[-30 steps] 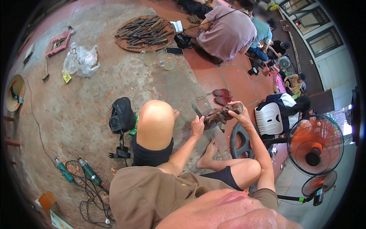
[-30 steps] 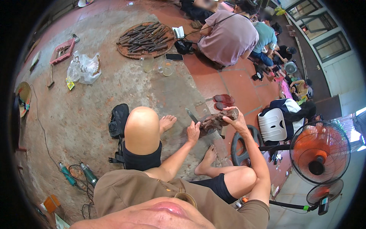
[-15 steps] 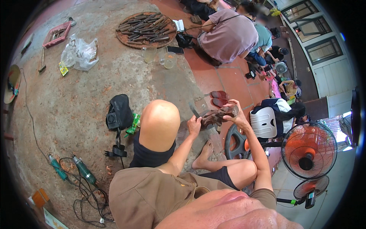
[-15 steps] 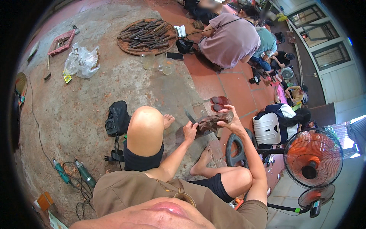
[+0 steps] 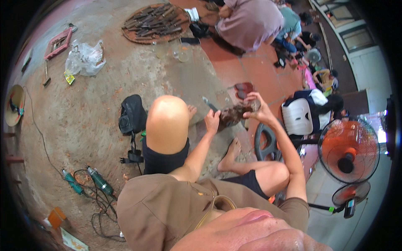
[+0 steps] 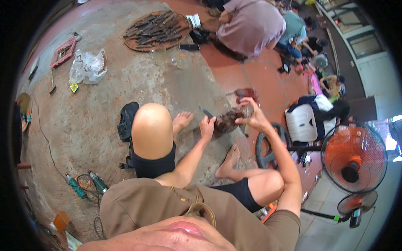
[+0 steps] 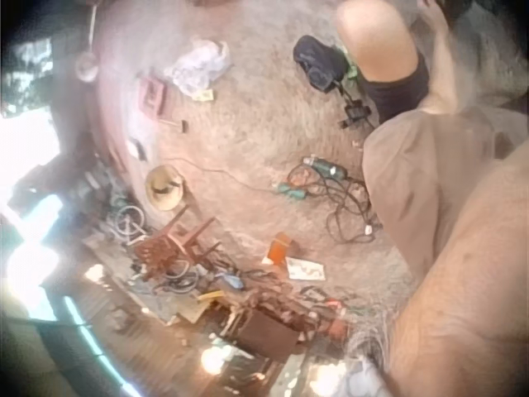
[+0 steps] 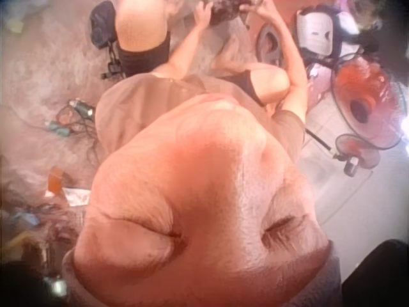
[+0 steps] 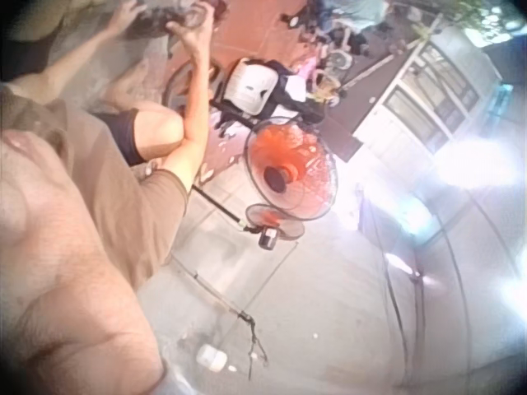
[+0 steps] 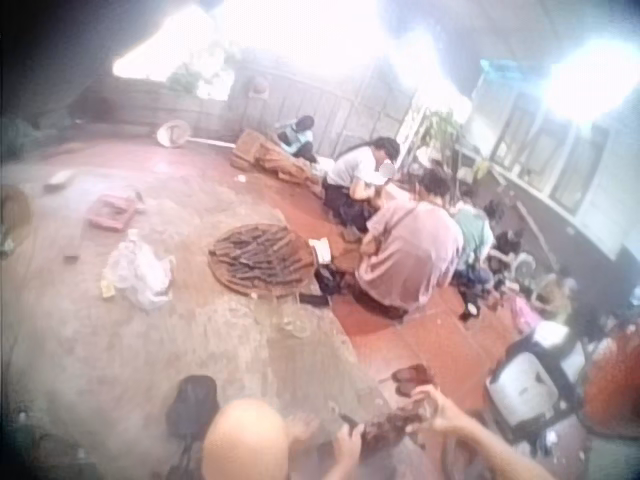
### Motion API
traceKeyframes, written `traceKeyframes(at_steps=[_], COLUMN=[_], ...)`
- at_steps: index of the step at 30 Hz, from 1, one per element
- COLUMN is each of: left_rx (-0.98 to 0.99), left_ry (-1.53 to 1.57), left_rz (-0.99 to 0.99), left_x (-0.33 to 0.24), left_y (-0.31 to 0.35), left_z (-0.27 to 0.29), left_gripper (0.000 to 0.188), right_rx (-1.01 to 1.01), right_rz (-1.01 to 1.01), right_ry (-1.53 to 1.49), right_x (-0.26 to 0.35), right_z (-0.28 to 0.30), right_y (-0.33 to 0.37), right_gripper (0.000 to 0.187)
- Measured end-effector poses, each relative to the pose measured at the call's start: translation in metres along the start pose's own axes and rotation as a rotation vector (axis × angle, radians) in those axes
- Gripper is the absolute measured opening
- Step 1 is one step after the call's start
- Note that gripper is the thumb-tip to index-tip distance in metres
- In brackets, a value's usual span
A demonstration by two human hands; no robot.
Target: The person sits on the floor and carves a piece of wood using a knife held in the right hand. The wood is held in the left hand and rotated as the person shapes it with the knife.
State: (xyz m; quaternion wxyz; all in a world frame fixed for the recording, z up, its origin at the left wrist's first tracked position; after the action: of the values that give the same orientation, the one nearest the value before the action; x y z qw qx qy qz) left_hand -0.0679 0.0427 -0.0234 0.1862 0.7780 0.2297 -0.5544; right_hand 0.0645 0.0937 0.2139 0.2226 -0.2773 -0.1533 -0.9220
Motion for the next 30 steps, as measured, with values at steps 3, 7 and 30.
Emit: traceKeyframes(at_steps=[3,7,30], left_rx=[0.069,0.12,0.093], left_ry=[0.004,0.023,0.492], left_rz=[-0.021,0.003,0.426], left_x=[-0.005,-0.008,0.03], left_y=[-0.002,0.0,-0.029], left_z=[0.001,-0.001,-0.039], left_gripper=[0.044,0.044,0.02], right_rx=[0.086,0.117,-0.421], right_rz=[0.041,0.029,-0.165], right_ry=[-0.26,-0.392,-0.367], right_x=[0.012,0.005,-0.105], right_z=[-0.006,-0.007,0.056], right_y=[0.008,0.023,0.044], right_gripper=[0.084,0.078,0.037])
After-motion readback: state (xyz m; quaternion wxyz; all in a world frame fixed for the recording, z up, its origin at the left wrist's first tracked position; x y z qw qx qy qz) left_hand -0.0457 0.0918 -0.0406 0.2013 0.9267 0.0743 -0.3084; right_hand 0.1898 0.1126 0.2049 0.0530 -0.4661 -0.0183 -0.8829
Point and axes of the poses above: each hand's wrist, its own y-axis away from the middle knuckle, its own z-axis out of the back of the hand, x = y × z, the point moved 10 cm from there along -y, towards the middle knuckle, and after that the axes turned 14 degrees about y, right-handed, at the moved point
